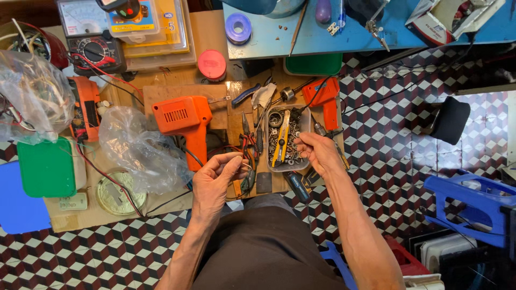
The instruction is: The person works at a cluttered electronics workbench, using pliers to strip and twist wires, then uses a heat gun to shrink tubing around a wire joint. They also use a screwdriver to adjust a small component and handle various tools and parts throughout the process.
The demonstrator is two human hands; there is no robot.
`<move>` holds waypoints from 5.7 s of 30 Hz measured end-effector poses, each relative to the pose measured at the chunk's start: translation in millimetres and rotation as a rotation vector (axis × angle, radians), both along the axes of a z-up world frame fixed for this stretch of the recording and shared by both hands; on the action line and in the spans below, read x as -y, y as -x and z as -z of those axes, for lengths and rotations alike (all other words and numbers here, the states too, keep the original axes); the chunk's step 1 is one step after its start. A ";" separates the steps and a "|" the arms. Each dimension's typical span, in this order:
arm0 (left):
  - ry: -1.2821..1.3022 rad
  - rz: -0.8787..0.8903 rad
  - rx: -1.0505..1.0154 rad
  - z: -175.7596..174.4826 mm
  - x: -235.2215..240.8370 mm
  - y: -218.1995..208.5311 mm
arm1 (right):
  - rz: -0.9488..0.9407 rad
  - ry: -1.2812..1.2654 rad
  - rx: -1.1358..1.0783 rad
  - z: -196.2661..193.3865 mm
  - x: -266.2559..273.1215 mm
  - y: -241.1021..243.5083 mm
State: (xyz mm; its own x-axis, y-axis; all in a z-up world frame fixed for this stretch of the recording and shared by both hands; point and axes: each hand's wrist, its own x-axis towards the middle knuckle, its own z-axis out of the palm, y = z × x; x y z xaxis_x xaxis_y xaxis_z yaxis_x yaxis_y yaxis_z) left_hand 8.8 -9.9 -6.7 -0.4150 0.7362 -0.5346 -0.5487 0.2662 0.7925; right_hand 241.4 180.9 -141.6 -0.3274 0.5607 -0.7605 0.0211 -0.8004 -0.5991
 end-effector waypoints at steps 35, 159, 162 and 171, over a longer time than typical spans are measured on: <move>-0.122 -0.248 -0.355 6.8 -66.4 54.7 | -0.046 -0.202 -0.237 -146.9 54.6 194.2; -0.061 0.467 -1.133 26.2 -125.4 127.1 | -0.117 -0.728 0.001 -77.3 17.3 188.4; 0.134 0.533 -0.947 24.3 -123.1 125.6 | -0.108 -0.691 -0.054 -72.7 21.2 188.2; -0.033 0.460 -0.964 16.9 -116.6 122.9 | -0.111 -0.680 -0.045 -76.9 21.2 190.6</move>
State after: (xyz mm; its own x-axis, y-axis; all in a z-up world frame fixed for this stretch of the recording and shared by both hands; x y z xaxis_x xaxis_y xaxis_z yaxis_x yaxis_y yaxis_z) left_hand -114.1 106.7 -23.6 -0.3309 0.9377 -0.1059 0.4609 0.2586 0.8490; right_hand 50.8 159.7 -64.6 -0.4339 0.8695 -0.2358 0.0445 -0.2408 -0.9696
